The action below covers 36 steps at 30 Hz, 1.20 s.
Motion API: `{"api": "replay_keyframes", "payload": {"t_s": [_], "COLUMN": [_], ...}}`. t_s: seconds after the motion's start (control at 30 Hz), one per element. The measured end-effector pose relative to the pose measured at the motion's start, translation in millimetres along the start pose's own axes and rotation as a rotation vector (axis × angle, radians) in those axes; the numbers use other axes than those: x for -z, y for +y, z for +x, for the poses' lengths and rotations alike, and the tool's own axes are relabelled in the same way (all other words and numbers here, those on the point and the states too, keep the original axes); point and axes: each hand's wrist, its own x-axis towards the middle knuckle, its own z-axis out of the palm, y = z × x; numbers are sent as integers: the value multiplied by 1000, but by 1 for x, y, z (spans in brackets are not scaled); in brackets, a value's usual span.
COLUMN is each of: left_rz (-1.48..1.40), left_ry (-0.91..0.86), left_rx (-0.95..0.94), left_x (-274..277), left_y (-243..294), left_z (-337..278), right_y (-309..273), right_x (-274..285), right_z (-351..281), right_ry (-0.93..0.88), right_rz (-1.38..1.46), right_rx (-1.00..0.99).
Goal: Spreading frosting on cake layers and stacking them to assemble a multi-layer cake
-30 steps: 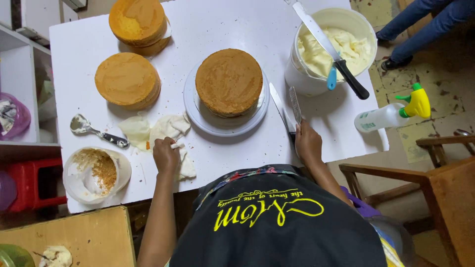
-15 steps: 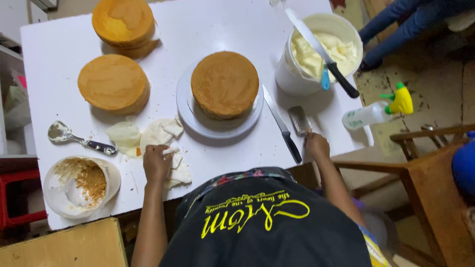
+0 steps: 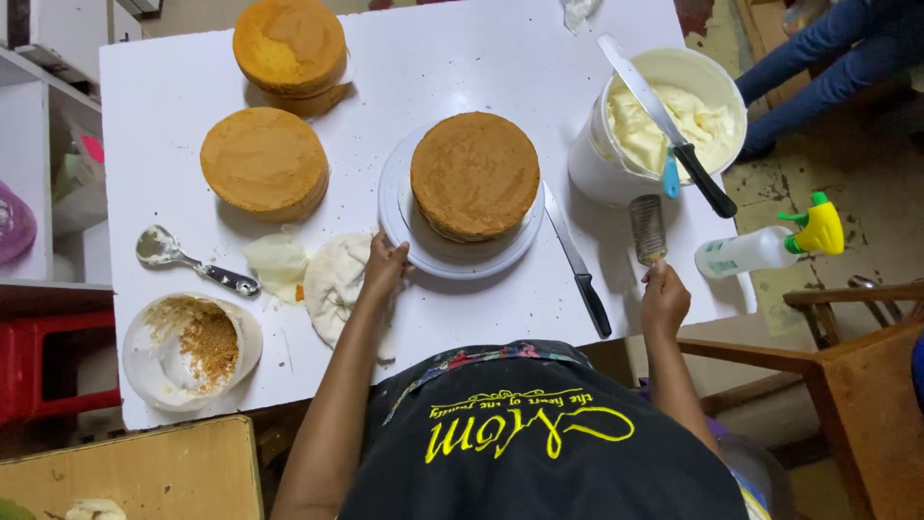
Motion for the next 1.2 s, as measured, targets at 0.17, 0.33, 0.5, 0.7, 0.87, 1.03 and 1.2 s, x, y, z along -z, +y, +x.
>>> {"api": "replay_keyframes", "payload": {"t_s": [0.17, 0.33, 0.5, 0.7, 0.87, 1.03, 1.2], "left_rz": [-178, -287, -129, -77, 56, -99, 25], "left_ry": [29, -176, 65, 122, 10, -127, -74], "left_rx": [121, 135, -49, -265, -350, -378, -236], "left_x": [-35, -43, -17, -5, 0, -9, -36], "left_y": [-32, -56, -11, 39, 96, 90, 138], "left_z": [-20, -36, -16, -13, 1, 63, 2], "right_y": [59, 32, -107, -191, -196, -209, -204], "right_x": [-27, -29, -21, -47, -97, -96, -105], "right_z": [15, 3, -38, -58, -48, -45, -34], "right_ry": [-271, 23, -126, -443, -556, -592, -634], "right_rz": [-537, -615, -96, 338, 806, 849, 785], "right_rx": [-161, 141, 386, 380, 286, 288, 254]}}
